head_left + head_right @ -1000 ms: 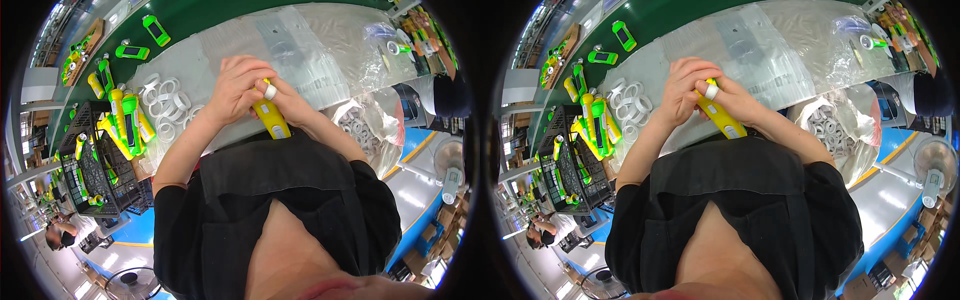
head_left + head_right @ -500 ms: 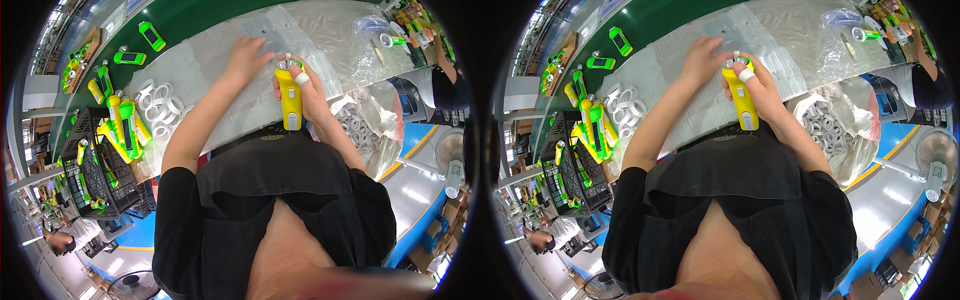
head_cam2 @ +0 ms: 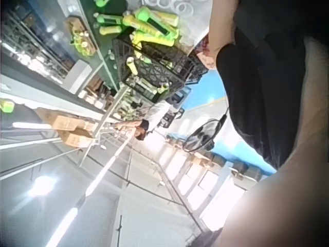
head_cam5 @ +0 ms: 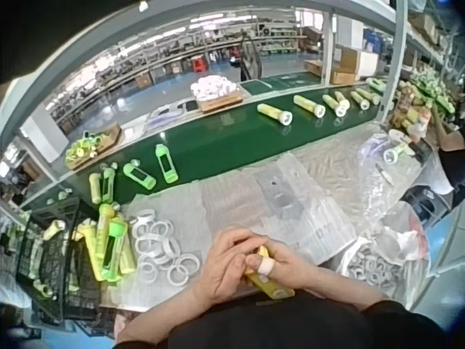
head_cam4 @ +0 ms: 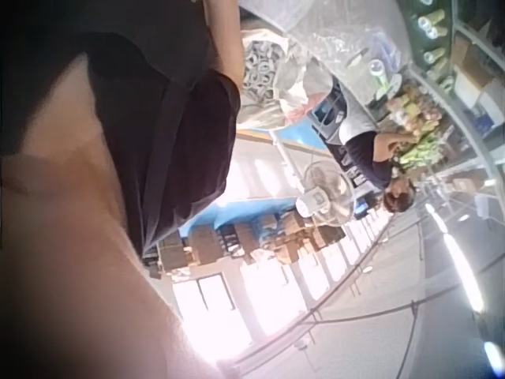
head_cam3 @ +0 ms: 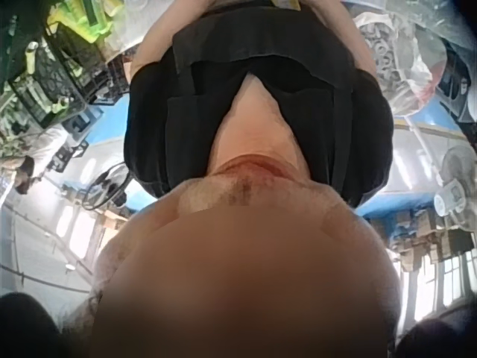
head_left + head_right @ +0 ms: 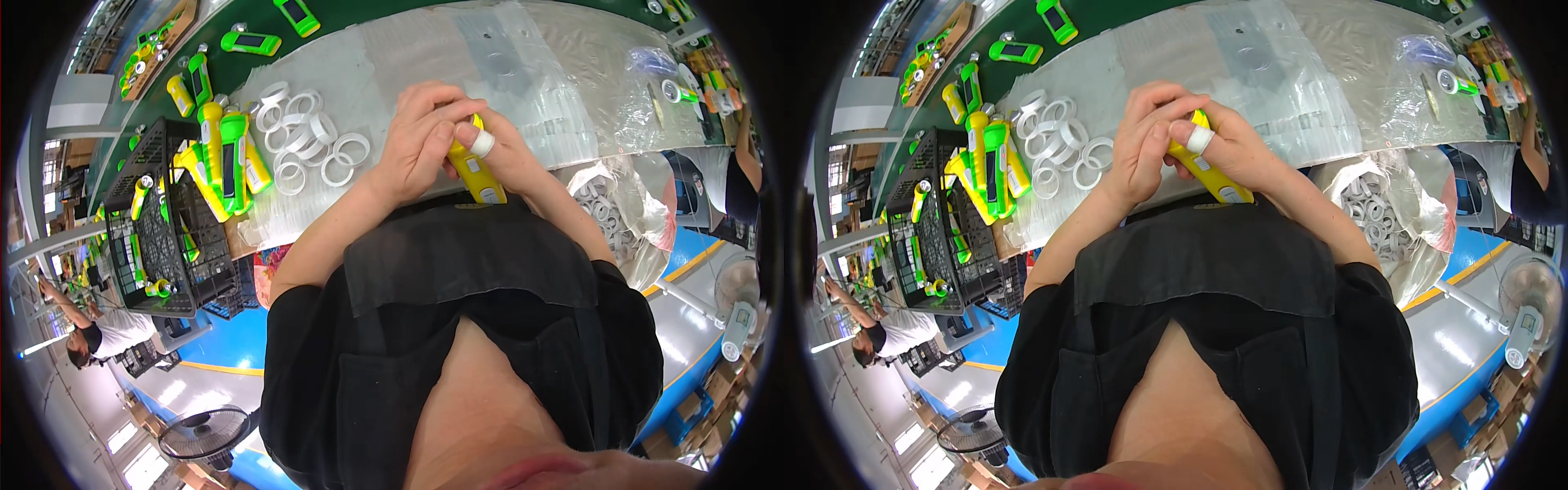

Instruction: Assembling plastic flashlight components including lenses and locking rings on an industrial production line.

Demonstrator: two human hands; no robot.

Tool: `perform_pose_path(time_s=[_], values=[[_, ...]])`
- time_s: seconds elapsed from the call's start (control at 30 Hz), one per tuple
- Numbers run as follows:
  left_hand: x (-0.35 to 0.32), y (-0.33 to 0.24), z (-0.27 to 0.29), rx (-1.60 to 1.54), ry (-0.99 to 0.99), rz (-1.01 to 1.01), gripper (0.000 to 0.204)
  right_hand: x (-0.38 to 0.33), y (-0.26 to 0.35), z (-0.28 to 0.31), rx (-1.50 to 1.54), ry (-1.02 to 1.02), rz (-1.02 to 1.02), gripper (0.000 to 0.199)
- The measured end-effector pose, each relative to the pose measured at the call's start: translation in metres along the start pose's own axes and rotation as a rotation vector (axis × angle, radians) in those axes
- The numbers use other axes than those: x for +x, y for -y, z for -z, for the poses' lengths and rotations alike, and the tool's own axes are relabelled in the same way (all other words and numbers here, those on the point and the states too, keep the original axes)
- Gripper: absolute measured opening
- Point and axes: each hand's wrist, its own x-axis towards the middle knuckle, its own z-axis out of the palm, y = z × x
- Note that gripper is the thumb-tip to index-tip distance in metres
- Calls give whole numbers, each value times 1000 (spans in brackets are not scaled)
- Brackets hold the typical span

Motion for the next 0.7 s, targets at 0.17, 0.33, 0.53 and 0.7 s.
perform_pose_path(time_s=[0.17,0.33,0.53,0.7], values=[[-5,10,13,129,-52,-64,38,14,-8,-16,132,-13,0,37],[-4,2,57,257,-42,59,63,48,4,-4,-30,-69,319,31],[-28,16,111,785,882,268,71,86,-4,7,-183,-190,419,41],[12,17,112,90,149,332,46,88,-8,11,-95,-144,432,30]])
